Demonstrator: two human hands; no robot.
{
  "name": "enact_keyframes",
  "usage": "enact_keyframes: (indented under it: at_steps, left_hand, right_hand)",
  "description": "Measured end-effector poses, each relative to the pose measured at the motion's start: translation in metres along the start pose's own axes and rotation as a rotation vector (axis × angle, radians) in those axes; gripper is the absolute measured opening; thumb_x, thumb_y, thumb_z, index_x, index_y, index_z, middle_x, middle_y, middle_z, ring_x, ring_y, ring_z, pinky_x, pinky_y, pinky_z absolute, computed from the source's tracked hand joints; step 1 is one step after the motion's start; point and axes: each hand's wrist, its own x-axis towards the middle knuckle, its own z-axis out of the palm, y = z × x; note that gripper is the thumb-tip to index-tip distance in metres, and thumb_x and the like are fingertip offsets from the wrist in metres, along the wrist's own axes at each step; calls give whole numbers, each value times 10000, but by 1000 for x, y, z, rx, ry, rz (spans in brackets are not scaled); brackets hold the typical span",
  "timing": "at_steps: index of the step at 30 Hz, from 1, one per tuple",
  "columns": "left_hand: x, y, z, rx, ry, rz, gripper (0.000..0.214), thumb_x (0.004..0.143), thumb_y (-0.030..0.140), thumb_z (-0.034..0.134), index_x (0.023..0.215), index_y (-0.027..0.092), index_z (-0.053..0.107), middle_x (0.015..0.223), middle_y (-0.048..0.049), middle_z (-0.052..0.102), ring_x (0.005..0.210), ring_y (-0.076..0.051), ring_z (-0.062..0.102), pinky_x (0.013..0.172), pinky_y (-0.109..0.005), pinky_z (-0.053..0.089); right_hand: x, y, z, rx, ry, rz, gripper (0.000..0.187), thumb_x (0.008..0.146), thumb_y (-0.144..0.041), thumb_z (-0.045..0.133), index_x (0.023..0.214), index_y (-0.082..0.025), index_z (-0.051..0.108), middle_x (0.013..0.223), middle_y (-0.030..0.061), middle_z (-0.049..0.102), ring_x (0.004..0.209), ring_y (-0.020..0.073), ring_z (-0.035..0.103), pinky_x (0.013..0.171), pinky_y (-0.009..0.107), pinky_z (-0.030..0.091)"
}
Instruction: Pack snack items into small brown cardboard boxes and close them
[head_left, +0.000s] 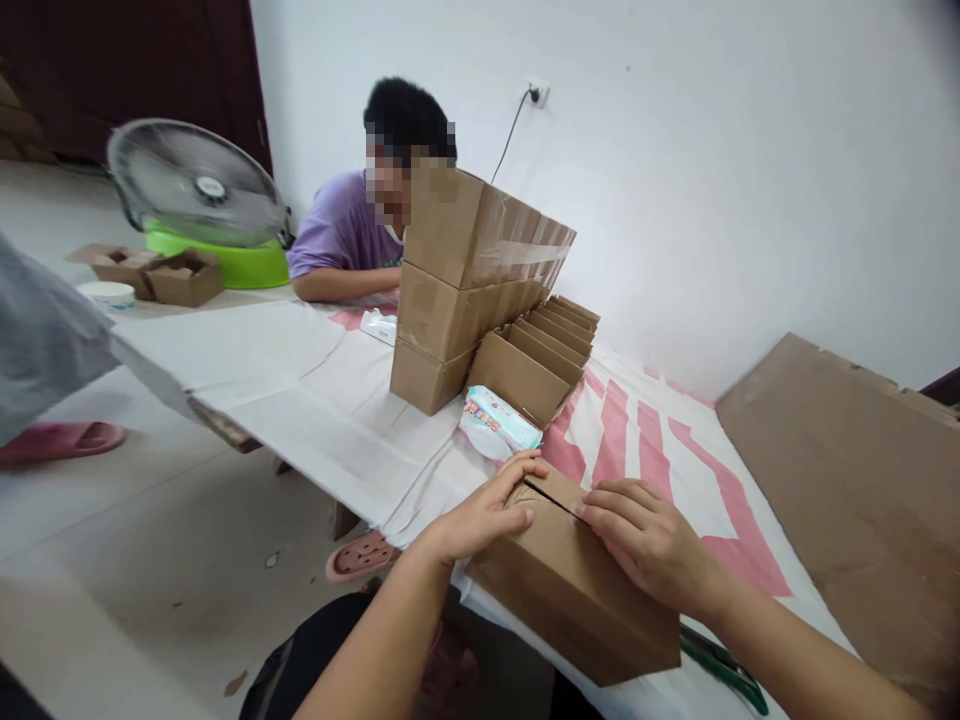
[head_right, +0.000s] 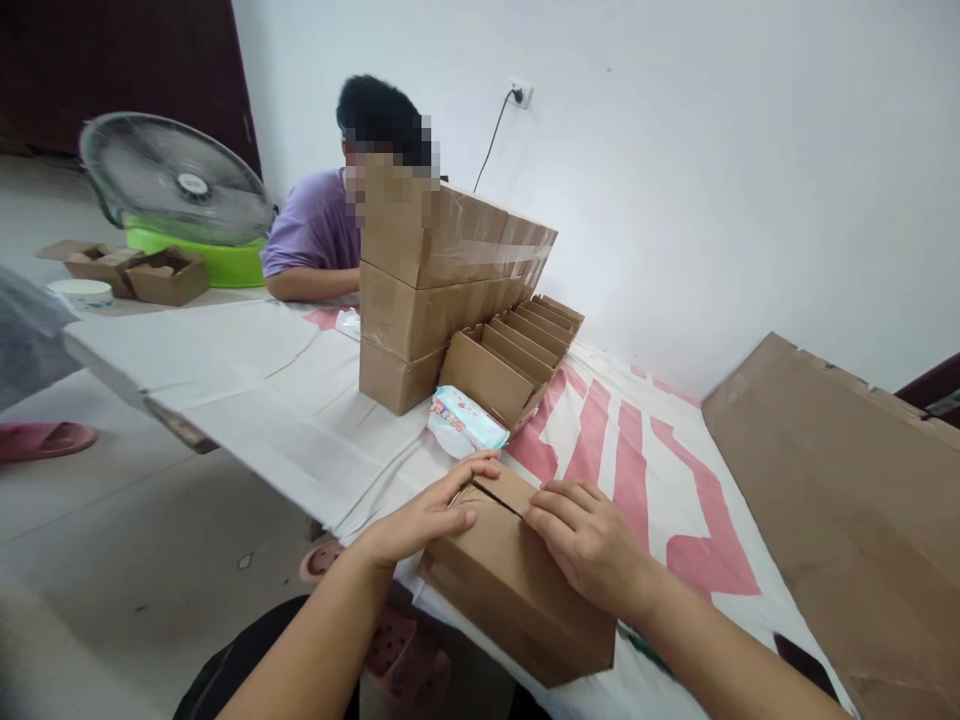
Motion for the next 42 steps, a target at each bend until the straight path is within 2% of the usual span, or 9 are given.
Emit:
enact_keyframes:
  at_steps: [4, 7, 10, 14, 19, 23, 26, 35, 42]
  left_hand:
    - [0, 0, 0, 8, -3, -15, 503, 772, 356, 575, 1237, 206, 456, 1523, -115, 298, 1472, -297, 137, 1184, -436, 107]
    - [0, 0, 1, 9, 2, -22, 502, 766, 338, 580, 1236, 213, 456, 1521, -111, 305, 1472, -299, 136, 1184, -434, 108]
    - [0, 1, 0, 3, -1, -24, 504, 758, 322, 579, 1234, 207, 462, 1538, -111, 281, 1471, -302, 143, 1183, -426, 114]
    - [0, 3, -1, 15, -13, -20, 501, 759, 332, 584, 1233, 206, 482, 1544, -107, 289, 1472, -306, 143, 1180, -431, 124]
    - [0, 2, -2, 54, -7, -27, 424, 758, 350, 602, 1151, 216, 519, 1555, -108, 287, 1470, -321, 163, 1175, -456, 139]
    - [0, 1, -2, 102, -3, -38, 335, 766, 355, 601, 1066, 218, 543, 1571, -110, 264, 1458, -327, 203, 1169, -477, 163]
    - [1, -1, -2, 122, -4, -31, 348, 772, 376, 596, 1078, 220, 549, 1566, -111, 273, 1458, -328, 202, 1170, -487, 163]
    - [2, -6, -3, 100, -18, -4, 308, 757, 392, 617, 997, 200, 614, 1570, -108, 249, 1443, -325, 239, 1146, -445, 229]
    - [1, -3, -2, 110, -12, -26, 316, 760, 414, 636, 997, 206, 624, 1566, -100, 255, 1442, -332, 239, 1157, -449, 215]
  right_hand:
    - [4, -1, 4, 9, -7, -42, 321, 984, -153, 390, 1213, -214, 606, 1183, 92, 684, 1120, 231, 589, 892, 389, 517]
    - [8, -1, 6, 21, -36, -111, 288, 978, -139, 388, 1119, -196, 633, 1175, 91, 684, 1143, 238, 568, 898, 390, 497]
    - [6, 3, 6, 26, -61, -78, 241, 954, -106, 409, 1012, -183, 630, 1115, 87, 701, 1126, 237, 572, 916, 403, 475]
    - [-3, 13, 1, 105, -63, 151, 197, 934, -116, 409, 945, -173, 598, 987, 100, 704, 984, 243, 609, 848, 413, 491]
    - [-3, 16, -6, 495, -198, 569, 77, 906, -249, 516, 894, -211, 582, 888, 37, 684, 803, 175, 627, 716, 306, 508]
    - [8, 14, -2, 648, -342, 677, 38, 847, -195, 561, 853, -207, 597, 822, 8, 688, 731, 150, 621, 650, 266, 477]
    - [16, 13, 3, 621, -402, 688, 94, 809, -148, 564, 849, -207, 625, 810, 2, 690, 713, 146, 618, 622, 252, 454]
    - [28, 11, 11, 636, -389, 608, 338, 731, -14, 523, 971, -205, 667, 796, -5, 649, 713, 135, 600, 639, 240, 466]
    - [30, 8, 5, 508, -381, 523, 245, 727, 16, 533, 779, -188, 657, 812, 17, 653, 775, 155, 602, 692, 260, 477]
